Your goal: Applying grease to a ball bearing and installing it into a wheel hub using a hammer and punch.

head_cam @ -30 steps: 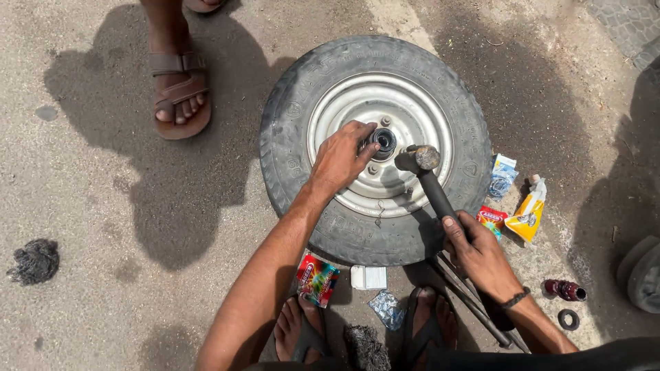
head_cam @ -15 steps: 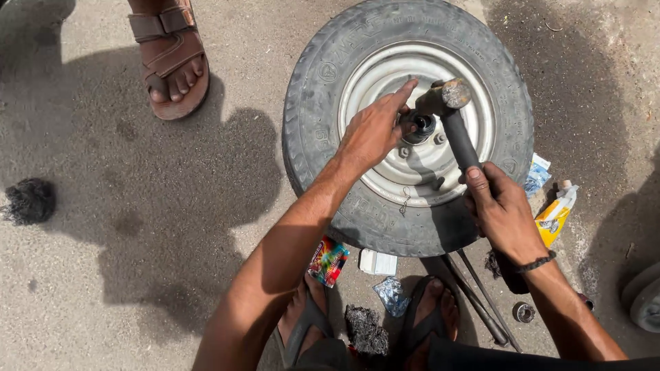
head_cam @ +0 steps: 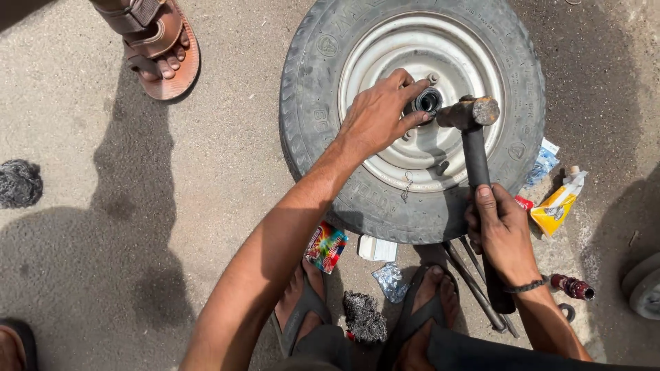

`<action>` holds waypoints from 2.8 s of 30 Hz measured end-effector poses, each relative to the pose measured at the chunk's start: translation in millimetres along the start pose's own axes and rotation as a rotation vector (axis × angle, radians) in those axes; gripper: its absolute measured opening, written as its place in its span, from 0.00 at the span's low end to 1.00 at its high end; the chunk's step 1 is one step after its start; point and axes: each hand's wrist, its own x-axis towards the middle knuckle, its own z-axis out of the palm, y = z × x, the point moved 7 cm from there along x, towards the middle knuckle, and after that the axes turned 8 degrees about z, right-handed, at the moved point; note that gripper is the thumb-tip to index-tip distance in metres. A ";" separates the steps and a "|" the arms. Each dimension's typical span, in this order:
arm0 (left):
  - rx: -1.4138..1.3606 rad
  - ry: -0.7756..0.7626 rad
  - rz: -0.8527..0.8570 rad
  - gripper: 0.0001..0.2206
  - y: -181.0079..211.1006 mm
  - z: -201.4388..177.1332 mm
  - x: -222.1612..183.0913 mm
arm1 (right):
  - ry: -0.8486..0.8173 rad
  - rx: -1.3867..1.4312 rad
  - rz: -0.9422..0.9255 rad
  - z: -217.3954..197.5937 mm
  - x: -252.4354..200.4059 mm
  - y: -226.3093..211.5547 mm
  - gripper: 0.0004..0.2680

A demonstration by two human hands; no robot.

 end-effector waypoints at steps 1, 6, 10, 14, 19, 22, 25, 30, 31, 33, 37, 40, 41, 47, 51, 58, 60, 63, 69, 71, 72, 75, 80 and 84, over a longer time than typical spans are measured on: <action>0.002 -0.006 0.001 0.25 -1.0 1.5 0.0 | -0.003 -0.005 0.008 -0.8 -1.2 -1.7 0.15; 0.042 0.008 0.061 0.25 8.0 1.1 -2.4 | -0.027 0.069 0.024 -2.4 -2.0 -12.2 0.15; 0.112 -0.029 0.079 0.23 15.4 -3.7 -0.2 | -0.067 0.117 0.060 0.2 10.2 -14.5 0.16; 0.158 -0.033 0.072 0.23 9.0 3.2 0.0 | -0.110 0.133 0.086 -6.5 7.3 -25.3 0.15; 0.137 -0.007 0.106 0.23 12.7 4.4 -3.2 | -0.086 0.150 0.041 -2.6 13.2 -33.3 0.15; 0.143 0.007 0.107 0.24 12.0 6.4 4.6 | -0.087 0.138 0.076 -0.9 18.3 -32.9 0.16; 0.159 -0.017 0.065 0.25 7.7 5.6 -0.7 | -0.092 0.175 0.068 -0.6 18.0 -40.1 0.16; 0.193 0.069 0.152 0.25 16.3 -0.9 -0.2 | -0.062 0.166 -0.041 2.9 17.2 -47.9 0.17; 0.169 0.024 0.114 0.23 13.3 0.2 3.2 | -0.055 0.140 0.033 4.2 20.2 -42.8 0.16; 0.156 -0.018 0.066 0.21 7.3 -1.3 7.0 | -0.061 0.112 0.101 5.3 23.9 -42.0 0.15; 0.049 -0.092 -0.044 0.32 -3.1 8.8 -8.8 | -0.080 0.140 -0.023 5.9 11.9 -49.6 0.15; 0.015 -0.032 -0.033 0.42 0.5 0.9 -1.2 | -0.088 0.071 -0.030 14.6 18.0 -54.7 0.15; -0.032 -0.053 -0.095 0.47 -1.8 0.0 0.0 | -0.088 -0.028 0.010 20.1 21.5 -53.1 0.14; -0.191 0.034 -0.128 0.45 -22.8 7.0 -3.5 | -0.057 0.031 -0.117 7.6 3.4 -63.1 0.16; -0.154 0.113 -0.058 0.41 -22.3 9.6 -2.2 | -0.009 -0.055 -0.185 13.6 5.1 -54.8 0.15; -0.101 0.066 -0.077 0.28 -18.7 10.7 -7.2 | -0.008 -0.157 -0.085 3.5 -11.0 -60.5 0.16; -0.081 0.041 -0.075 0.25 -17.3 12.2 -7.8 | -0.014 -0.063 -0.136 1.4 -17.4 -57.2 0.16; -0.046 0.090 0.025 0.26 -9.3 4.4 1.3 | -0.006 -0.126 -0.119 1.5 -10.1 -44.0 0.15; -0.050 -0.005 -0.039 0.22 -1.8 -1.1 -4.1 | -0.024 -0.042 0.058 1.1 -5.8 -15.3 0.16; -0.031 0.058 0.035 0.20 -1.0 4.5 -4.4 | -0.032 0.038 0.004 -2.4 -11.9 -21.1 0.16; -0.033 0.056 0.038 0.20 -1.0 5.2 -3.9 | -0.028 0.039 0.005 -2.5 -10.9 -22.1 0.16; -0.008 0.040 0.031 0.16 -1.4 7.1 -0.9 | -0.029 0.063 -0.004 -3.4 -5.9 -26.5 0.16; 0.054 0.083 0.043 0.14 -5.1 8.2 -2.5 | -0.092 -0.001 -0.010 3.6 7.6 -28.2 0.16; 0.076 0.099 0.064 0.14 -7.4 14.1 -2.5 | -0.083 -0.030 0.003 1.6 5.5 -38.9 0.16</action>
